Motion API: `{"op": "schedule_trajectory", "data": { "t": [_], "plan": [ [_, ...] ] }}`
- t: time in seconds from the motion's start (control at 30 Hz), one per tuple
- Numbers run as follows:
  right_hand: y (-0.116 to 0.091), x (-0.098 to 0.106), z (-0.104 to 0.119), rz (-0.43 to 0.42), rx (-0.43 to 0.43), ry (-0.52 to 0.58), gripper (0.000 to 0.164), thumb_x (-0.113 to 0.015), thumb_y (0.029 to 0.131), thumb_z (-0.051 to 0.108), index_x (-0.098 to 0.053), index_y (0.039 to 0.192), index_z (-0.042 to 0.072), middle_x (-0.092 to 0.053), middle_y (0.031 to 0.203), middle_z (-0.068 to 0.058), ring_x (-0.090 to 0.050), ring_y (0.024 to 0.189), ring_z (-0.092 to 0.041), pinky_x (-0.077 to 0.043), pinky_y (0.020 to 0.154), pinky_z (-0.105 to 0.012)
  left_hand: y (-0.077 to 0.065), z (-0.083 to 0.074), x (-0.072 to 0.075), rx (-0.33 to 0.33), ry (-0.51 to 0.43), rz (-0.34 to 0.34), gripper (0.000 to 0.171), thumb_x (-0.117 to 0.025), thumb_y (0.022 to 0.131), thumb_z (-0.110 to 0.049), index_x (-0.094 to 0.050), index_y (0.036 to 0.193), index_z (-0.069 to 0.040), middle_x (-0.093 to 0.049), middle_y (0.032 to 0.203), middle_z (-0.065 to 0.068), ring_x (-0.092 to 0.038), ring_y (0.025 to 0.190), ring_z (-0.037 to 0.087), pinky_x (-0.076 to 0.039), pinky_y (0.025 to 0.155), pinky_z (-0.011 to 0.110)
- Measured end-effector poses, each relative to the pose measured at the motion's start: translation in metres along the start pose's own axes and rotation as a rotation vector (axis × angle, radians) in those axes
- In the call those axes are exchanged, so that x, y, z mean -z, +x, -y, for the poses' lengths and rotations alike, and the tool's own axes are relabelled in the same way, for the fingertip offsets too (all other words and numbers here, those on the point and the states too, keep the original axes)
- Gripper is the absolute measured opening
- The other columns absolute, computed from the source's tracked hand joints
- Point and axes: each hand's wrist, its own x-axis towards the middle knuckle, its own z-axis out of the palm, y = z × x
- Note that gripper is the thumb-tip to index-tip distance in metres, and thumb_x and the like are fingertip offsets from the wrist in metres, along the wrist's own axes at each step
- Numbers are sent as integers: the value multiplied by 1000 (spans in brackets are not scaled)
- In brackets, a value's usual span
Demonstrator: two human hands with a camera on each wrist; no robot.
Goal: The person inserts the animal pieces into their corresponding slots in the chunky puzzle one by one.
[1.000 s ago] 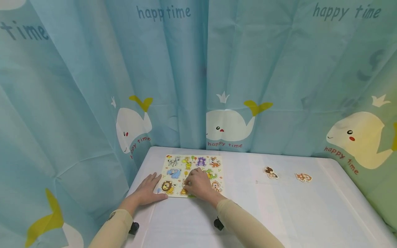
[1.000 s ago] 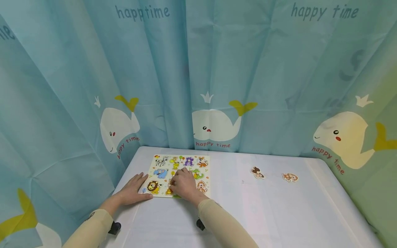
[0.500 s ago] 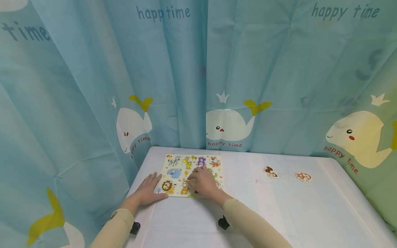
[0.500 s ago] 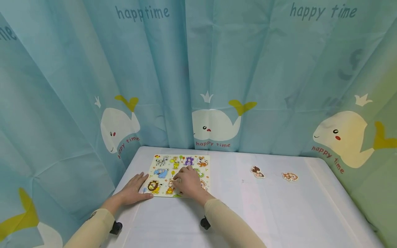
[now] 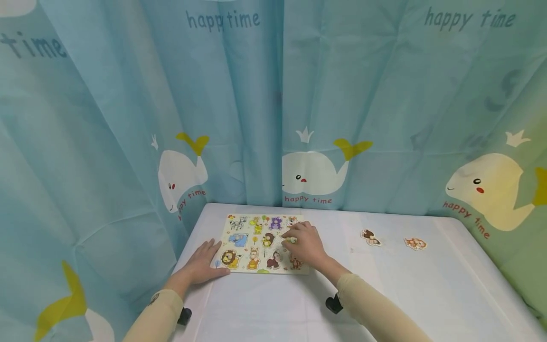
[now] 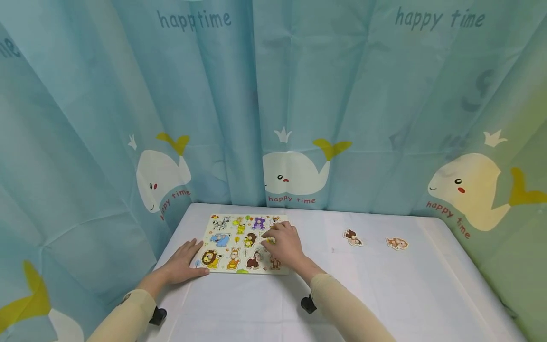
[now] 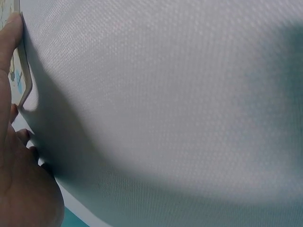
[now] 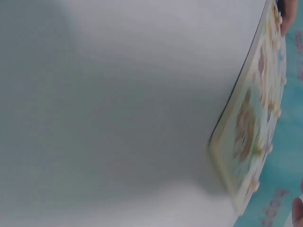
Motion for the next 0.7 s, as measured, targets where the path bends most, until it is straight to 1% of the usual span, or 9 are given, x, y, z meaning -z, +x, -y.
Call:
{"op": "schedule_trajectory", "data": {
  "t": [0.1, 0.2, 0.33, 0.5, 0.6, 0.7],
  "plan": [
    [-4, 7, -16, -22, -28, -18, 15, -81, 89, 28, -82, 101, 19, -69, 104, -1, -55, 104, -25, -45, 88, -47, 1, 2, -2, 1, -3, -6, 106, -78, 83, -57, -30, 160, -1, -19, 166, 26, -13, 152, 49, -17, 120, 67],
    [-9, 15, -35, -50, -74, -40, 16, -82, 87, 27, -82, 100, 18, -69, 100, -1, -56, 104, -27, -45, 88, -49, 0, 3, -3, -2, -5, -10, 106, -79, 83, -57, -30, 159, -1, -20, 166, 26, -14, 151, 50, -18, 120, 67],
    [-17, 29, -62, -85, -150, -71, 17, -81, 87, 26, -82, 101, 16, -71, 101, -4, -56, 105, -30, -45, 88, -50, 1, 3, -3, -11, 0, -13, 106, -79, 83, -57, -31, 159, -1, -20, 165, 26, -15, 151, 50, -18, 120, 67],
    [-31, 48, -93, -97, -233, -107, 21, -78, 90, 26, -81, 105, 11, -71, 106, -9, -55, 107, -35, -44, 84, -53, 1, 3, -2, -13, 0, -14, 106, -79, 82, -57, -31, 159, -1, -21, 165, 26, -15, 151, 50, -18, 120, 66],
    [-39, 59, -107, -98, -276, -121, 23, -76, 92, 25, -80, 107, 9, -70, 106, -11, -54, 107, -37, -43, 84, -54, 1, 3, -2, -9, 3, -11, 107, -78, 82, -58, -31, 159, -1, -20, 166, 26, -15, 151, 49, -18, 120, 66],
    [-46, 68, -118, -102, -299, -140, 25, -74, 93, 25, -79, 110, 8, -70, 106, -12, -53, 107, -39, -43, 84, -56, 0, 2, -1, -7, 2, -8, 107, -78, 82, -59, -31, 159, -1, -20, 166, 26, -14, 152, 49, -18, 120, 66]
  ]
}}
